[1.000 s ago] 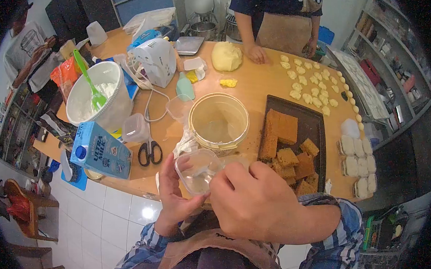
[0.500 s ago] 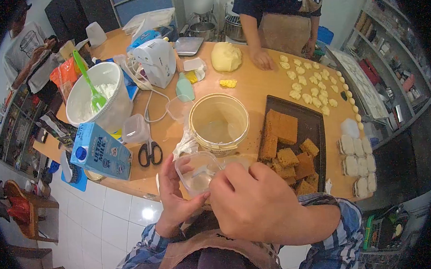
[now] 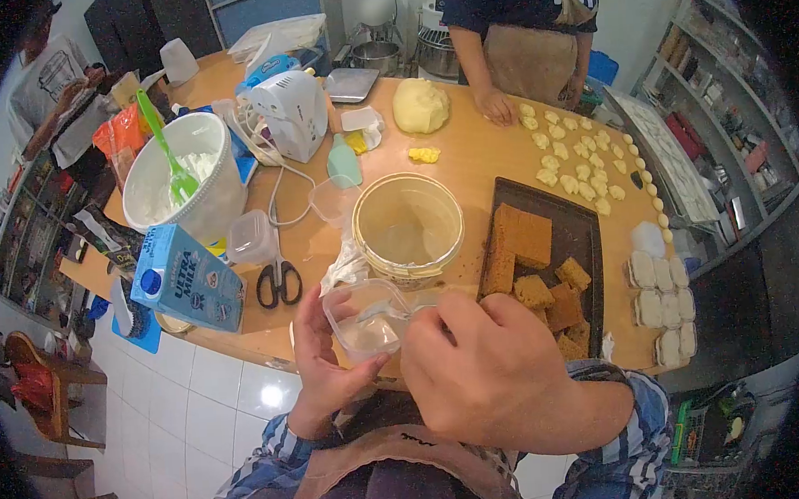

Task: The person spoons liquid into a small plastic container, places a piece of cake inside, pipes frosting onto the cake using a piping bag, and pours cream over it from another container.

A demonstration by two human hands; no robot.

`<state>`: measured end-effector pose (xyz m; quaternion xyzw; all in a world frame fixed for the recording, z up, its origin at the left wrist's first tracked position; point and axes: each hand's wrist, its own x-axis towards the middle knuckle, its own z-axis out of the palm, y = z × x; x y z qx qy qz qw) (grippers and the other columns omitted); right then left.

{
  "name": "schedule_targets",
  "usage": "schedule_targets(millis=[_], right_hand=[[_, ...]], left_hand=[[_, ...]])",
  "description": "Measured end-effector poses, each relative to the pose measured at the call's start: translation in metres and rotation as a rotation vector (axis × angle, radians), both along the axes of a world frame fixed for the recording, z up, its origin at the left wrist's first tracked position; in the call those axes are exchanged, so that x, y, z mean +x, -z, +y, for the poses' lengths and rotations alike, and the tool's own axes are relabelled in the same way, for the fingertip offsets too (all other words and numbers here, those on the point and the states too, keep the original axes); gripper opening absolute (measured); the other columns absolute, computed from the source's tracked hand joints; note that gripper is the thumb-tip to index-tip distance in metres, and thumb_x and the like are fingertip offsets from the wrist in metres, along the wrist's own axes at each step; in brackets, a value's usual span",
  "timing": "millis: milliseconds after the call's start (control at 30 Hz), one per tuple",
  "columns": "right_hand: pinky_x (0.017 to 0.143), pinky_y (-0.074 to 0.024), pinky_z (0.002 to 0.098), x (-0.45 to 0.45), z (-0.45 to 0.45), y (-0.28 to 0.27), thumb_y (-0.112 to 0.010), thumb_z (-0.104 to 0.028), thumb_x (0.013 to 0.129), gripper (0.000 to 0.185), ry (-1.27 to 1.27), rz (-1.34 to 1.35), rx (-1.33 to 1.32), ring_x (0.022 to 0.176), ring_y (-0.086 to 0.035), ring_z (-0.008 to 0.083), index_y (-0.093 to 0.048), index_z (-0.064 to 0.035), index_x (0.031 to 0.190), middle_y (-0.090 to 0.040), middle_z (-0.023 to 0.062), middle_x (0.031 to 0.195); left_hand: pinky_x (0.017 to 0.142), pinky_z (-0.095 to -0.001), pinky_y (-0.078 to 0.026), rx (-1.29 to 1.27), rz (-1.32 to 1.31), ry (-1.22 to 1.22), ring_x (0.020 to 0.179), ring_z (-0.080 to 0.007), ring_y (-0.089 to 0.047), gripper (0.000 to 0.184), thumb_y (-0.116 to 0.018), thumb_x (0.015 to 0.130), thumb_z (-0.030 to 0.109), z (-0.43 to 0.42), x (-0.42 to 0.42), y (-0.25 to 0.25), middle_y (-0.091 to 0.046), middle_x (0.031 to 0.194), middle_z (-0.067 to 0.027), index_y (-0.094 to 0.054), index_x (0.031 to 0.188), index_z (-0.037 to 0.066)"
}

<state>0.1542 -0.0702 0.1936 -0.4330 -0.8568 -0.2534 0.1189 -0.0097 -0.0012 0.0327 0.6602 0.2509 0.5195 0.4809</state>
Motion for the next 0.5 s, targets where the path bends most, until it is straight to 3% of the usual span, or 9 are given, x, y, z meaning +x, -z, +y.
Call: schedule_targets(millis=[500], right_hand=[[0.047, -0.0394, 0.0303, 0.014, -0.004, -0.020, -0.055, -0.011, 0.050, 0.035, 0.151, 0.208, 0.128, 0.060, -0.049, 0.0219, -0.060, 0.0023, 0.082, -0.051, 0.0077, 0.071]], left_hand=[[0.096, -0.0367, -0.038, 0.067, -0.122, -0.057, 0.112, -0.0248, -0.043, 0.092, -0.074, 0.061, 0.001, 0.019, 0.021, -0.007, -0.039, 0.125, -0.0141, -0.017, 0.134, 0.007]])
